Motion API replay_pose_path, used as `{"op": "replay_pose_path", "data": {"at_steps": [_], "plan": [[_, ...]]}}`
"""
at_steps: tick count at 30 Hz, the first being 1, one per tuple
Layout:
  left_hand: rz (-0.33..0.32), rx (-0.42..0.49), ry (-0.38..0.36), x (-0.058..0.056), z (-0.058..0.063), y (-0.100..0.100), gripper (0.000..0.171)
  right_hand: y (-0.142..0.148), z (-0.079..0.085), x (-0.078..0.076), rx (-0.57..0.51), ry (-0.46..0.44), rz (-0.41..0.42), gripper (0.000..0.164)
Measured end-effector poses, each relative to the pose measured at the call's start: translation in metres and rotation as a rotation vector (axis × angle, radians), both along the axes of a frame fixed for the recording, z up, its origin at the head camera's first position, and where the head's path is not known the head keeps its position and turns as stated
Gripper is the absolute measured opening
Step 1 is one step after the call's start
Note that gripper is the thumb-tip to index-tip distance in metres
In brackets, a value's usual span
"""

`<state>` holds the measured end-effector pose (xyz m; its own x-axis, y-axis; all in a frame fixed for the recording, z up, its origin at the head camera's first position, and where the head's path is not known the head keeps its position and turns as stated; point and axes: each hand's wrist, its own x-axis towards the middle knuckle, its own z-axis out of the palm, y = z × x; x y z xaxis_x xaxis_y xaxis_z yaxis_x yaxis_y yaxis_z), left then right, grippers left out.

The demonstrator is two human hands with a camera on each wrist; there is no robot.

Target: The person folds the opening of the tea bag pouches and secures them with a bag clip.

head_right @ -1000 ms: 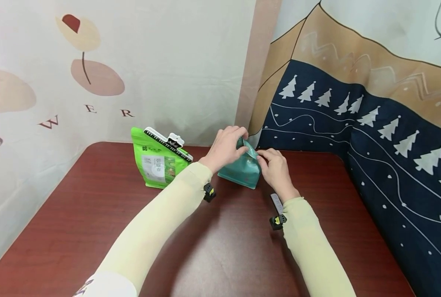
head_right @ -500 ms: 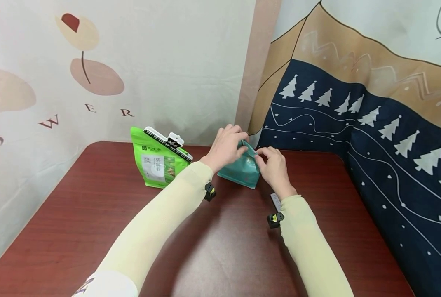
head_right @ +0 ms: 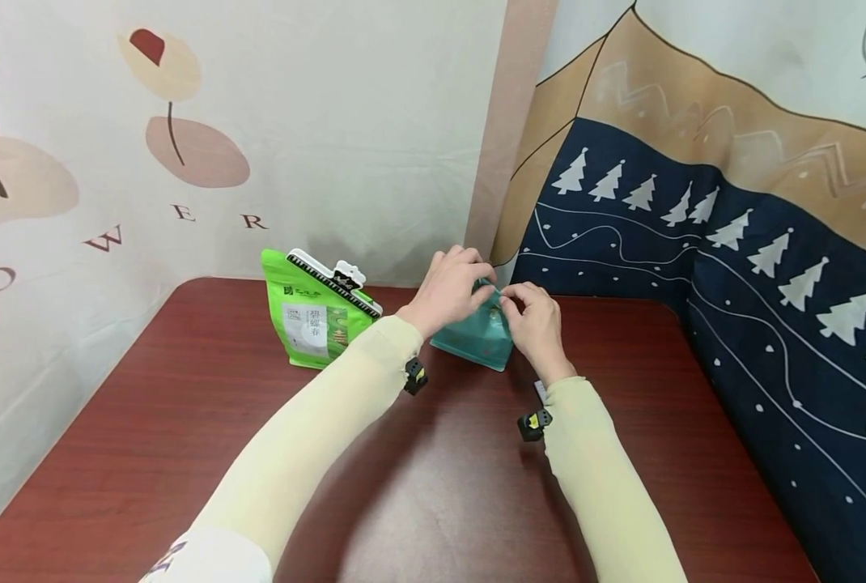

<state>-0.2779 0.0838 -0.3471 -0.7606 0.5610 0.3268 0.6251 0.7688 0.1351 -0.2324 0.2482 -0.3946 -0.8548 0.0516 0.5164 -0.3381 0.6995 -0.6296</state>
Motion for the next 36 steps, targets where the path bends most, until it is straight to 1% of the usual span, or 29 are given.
{"op": "replay_pose_path", "data": {"at_steps": [6,11,16,21,24,29,34,36], "plan": [[0.024,-0.045,0.053,0.0,-0.002,0.007,0.021,0.001,-0.002,0.0,-0.006,0.006,-0.006,0.008],[0.04,-0.071,0.072,0.0,-0.002,0.01,0.021,0.002,-0.003,0.0,-0.007,-0.002,-0.011,0.009],[0.031,-0.073,0.045,-0.001,-0.001,0.009,0.018,0.003,-0.003,0.0,-0.014,-0.036,-0.014,0.01],[0.029,-0.095,0.01,-0.004,0.001,0.003,0.026,0.005,-0.002,0.001,-0.001,-0.084,-0.002,0.013],[0.036,-0.099,-0.006,-0.006,0.002,0.0,0.024,0.006,-0.001,0.002,0.017,-0.102,0.011,0.016],[0.052,-0.104,-0.009,-0.009,0.002,0.0,0.021,0.008,-0.001,0.005,0.045,-0.119,0.021,0.019],[0.065,-0.083,0.005,-0.01,0.002,0.0,0.02,0.011,0.0,0.006,0.041,-0.143,0.024,0.02],[0.063,-0.07,-0.001,-0.01,0.002,0.001,0.02,0.012,0.0,0.007,0.043,-0.153,0.016,0.02]]}}
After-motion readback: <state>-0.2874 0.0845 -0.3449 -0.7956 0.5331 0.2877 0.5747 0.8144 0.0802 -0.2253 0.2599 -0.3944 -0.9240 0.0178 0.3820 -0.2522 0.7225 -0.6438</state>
